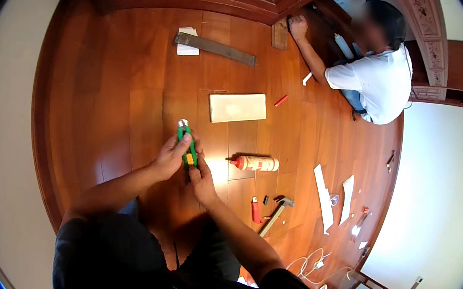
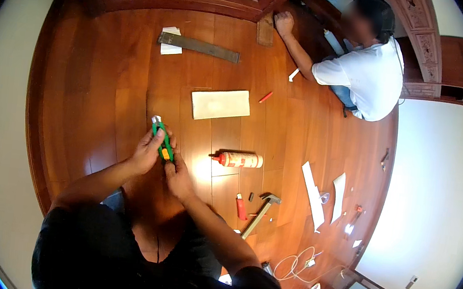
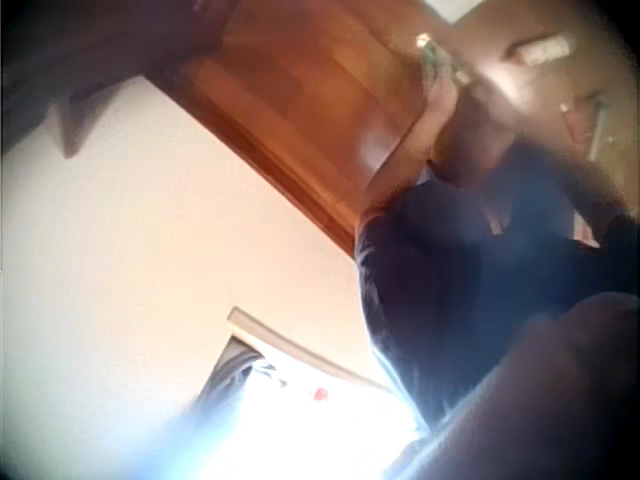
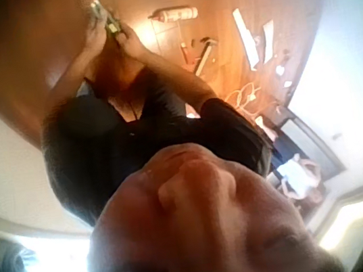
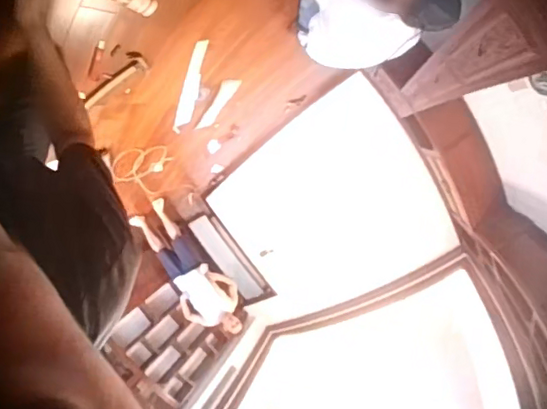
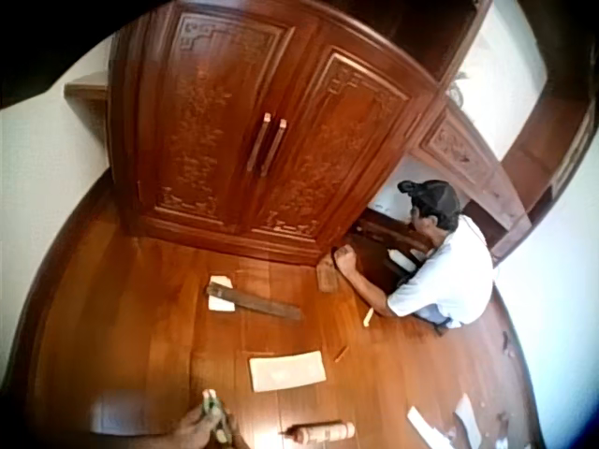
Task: The person installs wooden flooring by cutting a strip with a utility knife, hammering it into place, and trimming the excess with a saw. They then use a nail gun to secure the flooring and work on a floor outlet box.
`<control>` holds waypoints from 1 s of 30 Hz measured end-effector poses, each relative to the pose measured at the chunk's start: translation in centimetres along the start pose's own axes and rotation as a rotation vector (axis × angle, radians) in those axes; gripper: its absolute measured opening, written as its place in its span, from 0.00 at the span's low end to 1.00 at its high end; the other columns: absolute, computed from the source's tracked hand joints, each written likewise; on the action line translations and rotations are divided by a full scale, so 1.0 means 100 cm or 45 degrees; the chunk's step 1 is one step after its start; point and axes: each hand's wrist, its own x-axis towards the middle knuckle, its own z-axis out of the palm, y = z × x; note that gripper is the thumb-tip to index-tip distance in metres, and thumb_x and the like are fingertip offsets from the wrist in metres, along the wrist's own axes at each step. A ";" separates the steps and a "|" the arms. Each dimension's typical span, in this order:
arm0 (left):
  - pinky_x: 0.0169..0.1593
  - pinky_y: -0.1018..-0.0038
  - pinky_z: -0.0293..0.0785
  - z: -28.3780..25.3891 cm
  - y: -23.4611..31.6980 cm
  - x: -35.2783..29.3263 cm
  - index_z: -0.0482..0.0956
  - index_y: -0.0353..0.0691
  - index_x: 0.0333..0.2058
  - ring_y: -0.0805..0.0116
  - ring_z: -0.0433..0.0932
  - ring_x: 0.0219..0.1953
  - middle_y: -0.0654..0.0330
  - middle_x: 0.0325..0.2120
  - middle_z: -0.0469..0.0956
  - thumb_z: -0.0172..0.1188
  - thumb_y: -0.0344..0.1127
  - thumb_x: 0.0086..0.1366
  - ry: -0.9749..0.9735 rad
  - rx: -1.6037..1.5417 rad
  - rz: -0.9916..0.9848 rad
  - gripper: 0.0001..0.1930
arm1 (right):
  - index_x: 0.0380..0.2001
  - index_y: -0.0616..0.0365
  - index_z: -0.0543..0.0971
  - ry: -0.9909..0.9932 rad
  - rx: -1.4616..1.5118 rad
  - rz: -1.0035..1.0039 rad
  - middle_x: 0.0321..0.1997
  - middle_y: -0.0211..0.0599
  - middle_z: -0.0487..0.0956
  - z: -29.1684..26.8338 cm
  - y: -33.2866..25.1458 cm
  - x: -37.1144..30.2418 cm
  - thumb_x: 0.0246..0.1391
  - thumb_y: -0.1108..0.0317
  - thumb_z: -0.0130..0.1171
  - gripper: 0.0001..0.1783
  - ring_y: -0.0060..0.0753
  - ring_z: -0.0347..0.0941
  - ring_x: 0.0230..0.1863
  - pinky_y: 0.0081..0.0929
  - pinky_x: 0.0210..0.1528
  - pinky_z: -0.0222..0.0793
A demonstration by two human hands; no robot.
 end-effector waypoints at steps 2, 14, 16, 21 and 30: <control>0.48 0.70 0.75 -0.001 -0.001 0.016 0.68 0.41 0.44 0.71 0.76 0.39 0.62 0.35 0.74 0.44 0.48 0.82 -0.102 0.135 0.008 0.15 | 0.74 0.56 0.60 0.064 0.157 -0.005 0.38 0.29 0.75 0.004 0.005 0.013 0.70 0.72 0.43 0.30 0.21 0.69 0.31 0.23 0.34 0.71; 0.41 0.74 0.72 -0.035 0.023 0.042 0.66 0.38 0.42 0.72 0.73 0.33 0.61 0.30 0.72 0.45 0.37 0.81 -0.199 0.152 0.281 0.08 | 0.63 0.67 0.70 0.232 -0.221 -0.373 0.56 0.39 0.75 0.055 -0.050 0.059 0.64 0.76 0.41 0.25 0.33 0.70 0.61 0.30 0.67 0.64; 0.40 0.74 0.72 -0.046 0.037 0.039 0.65 0.38 0.41 0.72 0.73 0.32 0.61 0.29 0.72 0.44 0.33 0.81 -0.074 0.112 0.331 0.06 | 0.63 0.67 0.70 0.119 -0.263 -0.400 0.53 0.38 0.76 0.069 -0.054 0.067 0.64 0.76 0.40 0.25 0.31 0.72 0.57 0.26 0.63 0.67; 0.39 0.74 0.72 -0.070 0.075 0.042 0.67 0.40 0.41 0.72 0.72 0.32 0.63 0.30 0.72 0.47 0.43 0.81 0.094 -0.001 0.130 0.13 | 0.53 0.64 0.74 -0.027 0.102 -0.031 0.38 0.35 0.77 0.102 -0.067 0.073 0.60 0.72 0.42 0.21 0.25 0.71 0.33 0.24 0.36 0.70; 0.43 0.71 0.78 -0.053 0.114 0.000 0.73 0.39 0.49 0.67 0.79 0.36 0.61 0.32 0.76 0.48 0.55 0.80 -0.013 0.049 0.070 0.22 | 0.50 0.58 0.75 -0.079 0.685 0.190 0.34 0.36 0.77 0.121 -0.085 0.016 0.64 0.63 0.47 0.16 0.29 0.74 0.29 0.27 0.31 0.68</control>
